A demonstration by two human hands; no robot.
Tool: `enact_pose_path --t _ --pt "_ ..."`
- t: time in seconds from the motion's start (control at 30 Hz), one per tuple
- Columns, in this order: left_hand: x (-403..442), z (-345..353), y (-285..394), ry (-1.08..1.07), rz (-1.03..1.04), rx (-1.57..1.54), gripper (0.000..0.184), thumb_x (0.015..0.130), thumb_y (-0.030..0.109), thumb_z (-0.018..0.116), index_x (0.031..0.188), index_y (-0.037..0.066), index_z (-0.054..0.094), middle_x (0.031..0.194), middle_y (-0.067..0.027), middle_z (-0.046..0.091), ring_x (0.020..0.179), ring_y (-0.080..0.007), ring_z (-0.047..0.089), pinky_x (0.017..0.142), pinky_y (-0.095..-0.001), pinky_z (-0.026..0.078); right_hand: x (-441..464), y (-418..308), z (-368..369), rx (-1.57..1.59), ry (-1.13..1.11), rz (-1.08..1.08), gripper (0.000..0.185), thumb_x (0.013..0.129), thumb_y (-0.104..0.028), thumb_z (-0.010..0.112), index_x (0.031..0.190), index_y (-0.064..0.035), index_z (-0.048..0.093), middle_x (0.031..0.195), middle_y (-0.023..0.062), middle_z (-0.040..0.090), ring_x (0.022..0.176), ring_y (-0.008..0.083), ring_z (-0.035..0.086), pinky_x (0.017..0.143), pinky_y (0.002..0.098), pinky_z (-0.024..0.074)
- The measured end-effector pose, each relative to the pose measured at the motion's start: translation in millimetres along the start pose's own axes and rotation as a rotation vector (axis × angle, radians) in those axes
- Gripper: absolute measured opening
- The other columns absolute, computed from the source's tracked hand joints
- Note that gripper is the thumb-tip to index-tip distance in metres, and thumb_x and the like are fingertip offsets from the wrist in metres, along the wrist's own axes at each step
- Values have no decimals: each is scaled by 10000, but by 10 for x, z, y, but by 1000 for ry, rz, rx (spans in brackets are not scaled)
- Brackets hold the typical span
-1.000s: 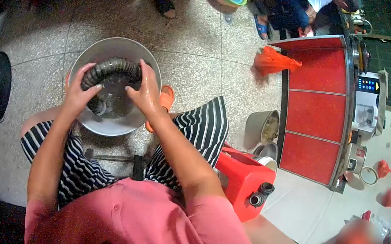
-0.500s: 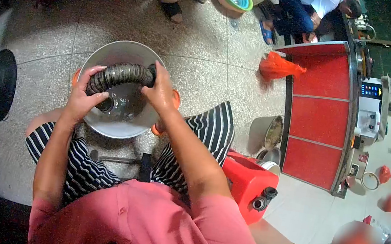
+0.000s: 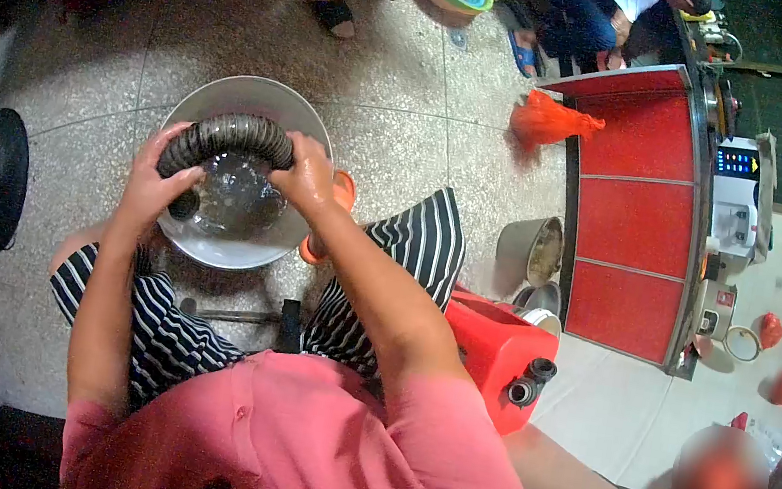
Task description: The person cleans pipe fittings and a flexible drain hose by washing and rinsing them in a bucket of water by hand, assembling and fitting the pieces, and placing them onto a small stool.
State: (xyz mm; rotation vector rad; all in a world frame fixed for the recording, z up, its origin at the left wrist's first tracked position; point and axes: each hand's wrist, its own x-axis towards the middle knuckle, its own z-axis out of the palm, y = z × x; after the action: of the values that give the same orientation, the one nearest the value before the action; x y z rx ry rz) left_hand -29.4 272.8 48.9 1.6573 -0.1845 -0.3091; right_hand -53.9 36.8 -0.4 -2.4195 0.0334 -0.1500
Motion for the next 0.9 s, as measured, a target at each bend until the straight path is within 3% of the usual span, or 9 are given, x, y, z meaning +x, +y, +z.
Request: enact_pose_path --t 0.03,0.1,0.2,0.27,0.43,0.5,0.7,0.77,0.9 --pt "41 -8 11 19 -41 81 534 662 85 694 1155 42 493 1129 -92 517 1060 -179 484 918 -293 376 -46 -10 19 7 -3 31 470 567 -98 692 1008 -53 534 965 160 556 923 338 532 793 406 434" --pt "-39 9 -43 46 202 35 495 700 91 666 1161 53 490 1107 -104 538 1018 -181 515 887 -297 402 120 40 84 28 -18 21 474 552 -97 680 1000 -62 530 944 167 555 898 358 531 765 430 437" --pt "-21 7 126 29 -92 -54 493 706 84 652 1169 57 485 1112 -98 535 1017 -177 515 886 -297 404 -121 21 97 23 -40 148 492 572 -134 681 1028 -63 510 933 180 557 905 372 523 778 432 429" --pt "23 -14 26 49 135 181 491 707 81 649 1169 55 483 1126 -85 525 1012 -179 516 882 -288 406 -84 118 188 38 -42 85 509 576 -138 680 1045 -63 497 933 183 555 911 375 518 797 426 420" --pt "-12 -26 154 -137 85 180 503 694 88 662 1165 56 487 1147 -94 511 1064 -189 486 918 -301 380 -223 -69 76 294 -84 119 582 566 -108 699 1097 -52 470 979 173 566 977 332 529 858 384 403" --pt "-6 -13 105 -131 162 301 507 689 93 665 1164 60 488 1152 -106 510 1089 -201 473 932 -313 369 -241 -87 95 431 -190 299 585 578 -91 692 1114 -45 462 970 169 574 937 299 562 831 344 425" --pt "167 -161 -87 213 13 -81 529 763 128 633 1241 43 425 1140 -132 498 1062 -223 477 920 -331 381 -202 -232 -12 407 40 413 551 600 -132 687 1097 -29 474 907 143 603 867 253 588 781 329 448" --pt "185 -281 -233 284 13 -249 488 791 131 615 1230 28 429 1119 -131 499 1036 -198 485 899 -307 397 -251 96 115 232 -51 658 539 615 -202 703 1075 -20 489 913 140 616 862 250 591 778 329 447" --pt "183 -270 -241 305 -42 -278 455 806 140 606 1210 15 437 1072 -110 508 988 -155 491 866 -260 406 -231 241 181 536 133 452 538 628 -270 723 1044 -5 507 953 141 618 874 229 588 803 322 433"
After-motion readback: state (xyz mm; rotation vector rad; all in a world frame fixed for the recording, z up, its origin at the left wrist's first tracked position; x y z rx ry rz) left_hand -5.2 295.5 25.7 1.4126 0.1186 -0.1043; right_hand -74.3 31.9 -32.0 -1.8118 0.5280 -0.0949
